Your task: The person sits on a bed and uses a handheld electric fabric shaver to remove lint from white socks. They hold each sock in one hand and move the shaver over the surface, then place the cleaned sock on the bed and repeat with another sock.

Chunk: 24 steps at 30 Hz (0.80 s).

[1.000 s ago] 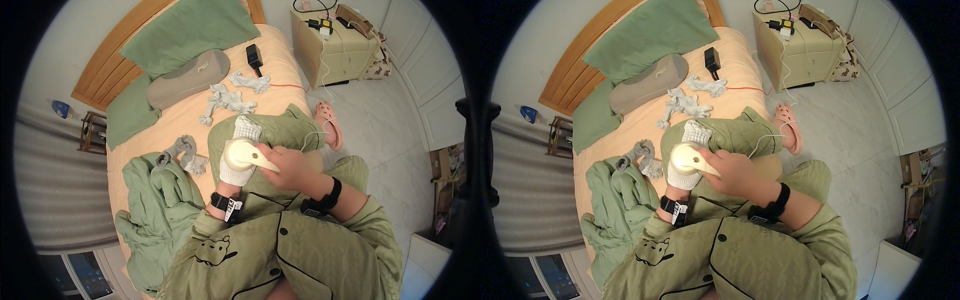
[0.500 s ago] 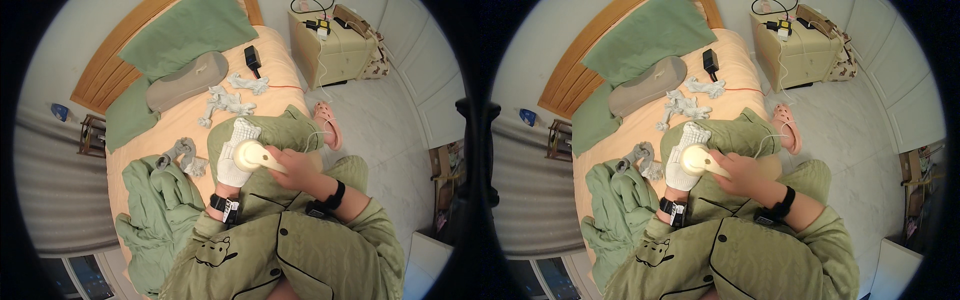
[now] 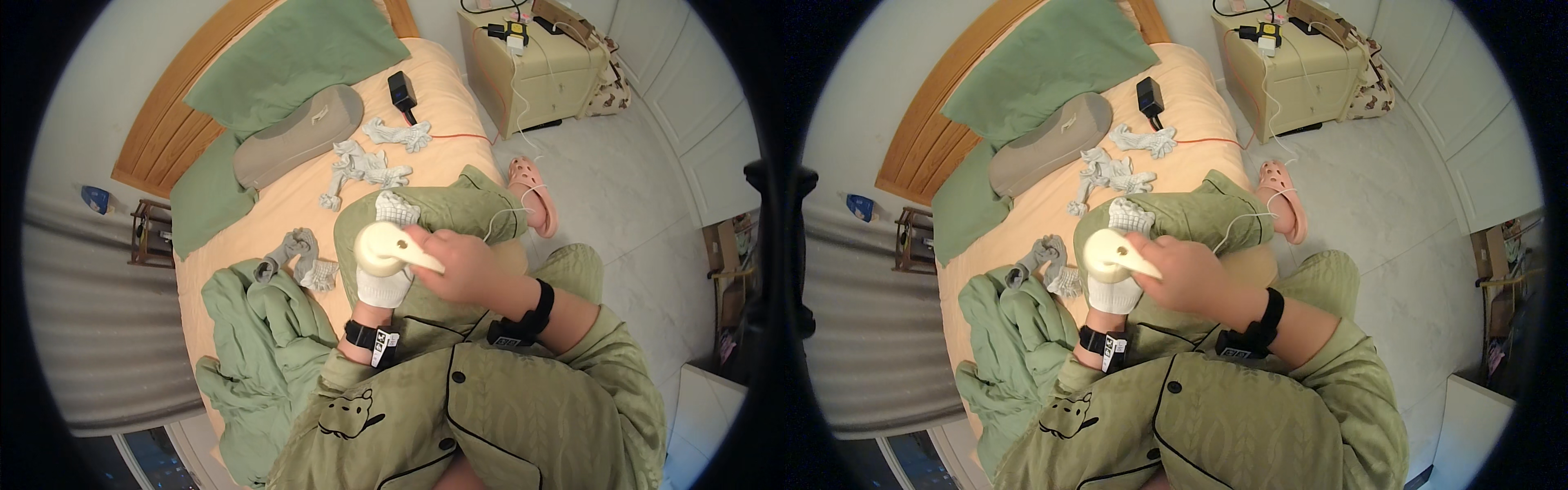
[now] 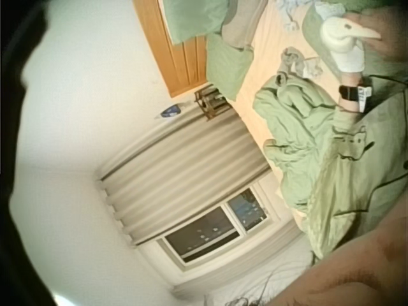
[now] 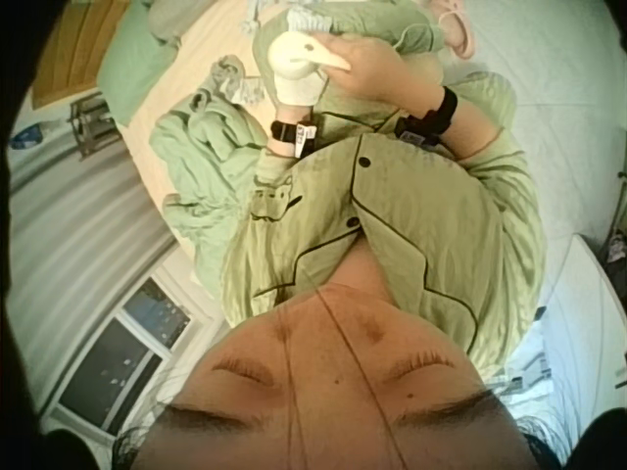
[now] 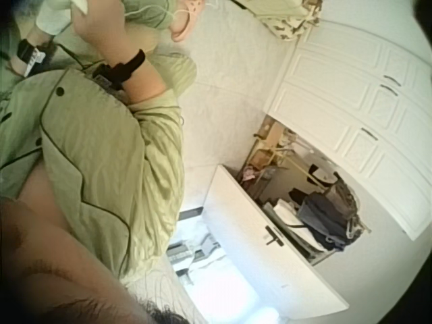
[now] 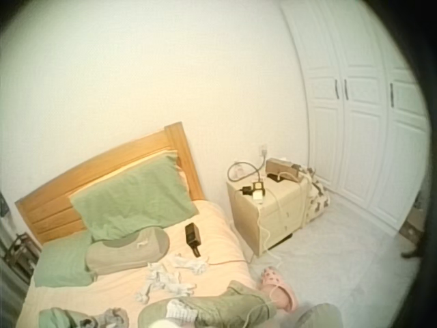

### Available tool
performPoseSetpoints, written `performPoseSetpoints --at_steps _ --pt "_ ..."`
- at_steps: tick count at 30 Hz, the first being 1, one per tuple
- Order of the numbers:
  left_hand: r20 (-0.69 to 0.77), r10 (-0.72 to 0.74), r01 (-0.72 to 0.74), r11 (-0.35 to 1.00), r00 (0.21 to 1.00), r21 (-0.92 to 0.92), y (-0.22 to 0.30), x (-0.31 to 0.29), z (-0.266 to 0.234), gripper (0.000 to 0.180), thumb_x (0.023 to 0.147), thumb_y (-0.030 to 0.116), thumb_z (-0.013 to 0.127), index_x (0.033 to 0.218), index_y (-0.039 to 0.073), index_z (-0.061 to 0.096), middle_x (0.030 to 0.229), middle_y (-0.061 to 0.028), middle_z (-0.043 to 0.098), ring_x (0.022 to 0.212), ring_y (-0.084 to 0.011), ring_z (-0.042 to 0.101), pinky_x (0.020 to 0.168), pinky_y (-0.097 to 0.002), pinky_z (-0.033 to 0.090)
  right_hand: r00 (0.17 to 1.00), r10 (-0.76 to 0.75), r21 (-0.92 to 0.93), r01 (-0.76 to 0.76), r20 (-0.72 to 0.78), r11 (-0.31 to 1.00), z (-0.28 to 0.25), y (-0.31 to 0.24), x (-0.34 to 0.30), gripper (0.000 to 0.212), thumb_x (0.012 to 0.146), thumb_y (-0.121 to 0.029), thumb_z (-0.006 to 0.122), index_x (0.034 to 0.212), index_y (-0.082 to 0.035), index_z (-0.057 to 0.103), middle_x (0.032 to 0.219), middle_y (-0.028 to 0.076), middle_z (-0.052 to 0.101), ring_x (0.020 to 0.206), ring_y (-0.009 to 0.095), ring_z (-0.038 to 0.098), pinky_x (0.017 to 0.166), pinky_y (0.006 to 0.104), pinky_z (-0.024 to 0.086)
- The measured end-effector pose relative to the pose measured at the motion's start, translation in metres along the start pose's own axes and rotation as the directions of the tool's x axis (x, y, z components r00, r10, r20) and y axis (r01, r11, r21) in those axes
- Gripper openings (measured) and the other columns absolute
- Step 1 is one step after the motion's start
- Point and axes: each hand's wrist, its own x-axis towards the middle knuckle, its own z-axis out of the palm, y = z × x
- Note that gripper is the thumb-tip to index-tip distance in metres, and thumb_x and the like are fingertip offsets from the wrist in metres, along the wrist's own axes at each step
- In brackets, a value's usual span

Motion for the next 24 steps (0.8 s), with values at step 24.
performPoseSetpoints --at_steps 24 --pt "0.217 0.273 -0.321 0.433 0.937 0.843 0.035 0.010 -0.014 0.037 0.097 0.015 0.049 0.129 0.001 0.058 0.129 -0.0150 0.061 0.120 -0.0273 0.058 0.105 -0.0384 0.044 0.995 -0.015 -0.002 0.015 0.100 1.000 -0.010 0.042 -0.045 0.060 0.084 -0.025 0.072 0.140 -0.014 0.052 0.083 0.008 0.057 0.070 0.029 0.061 0.060 0.0409 0.049"
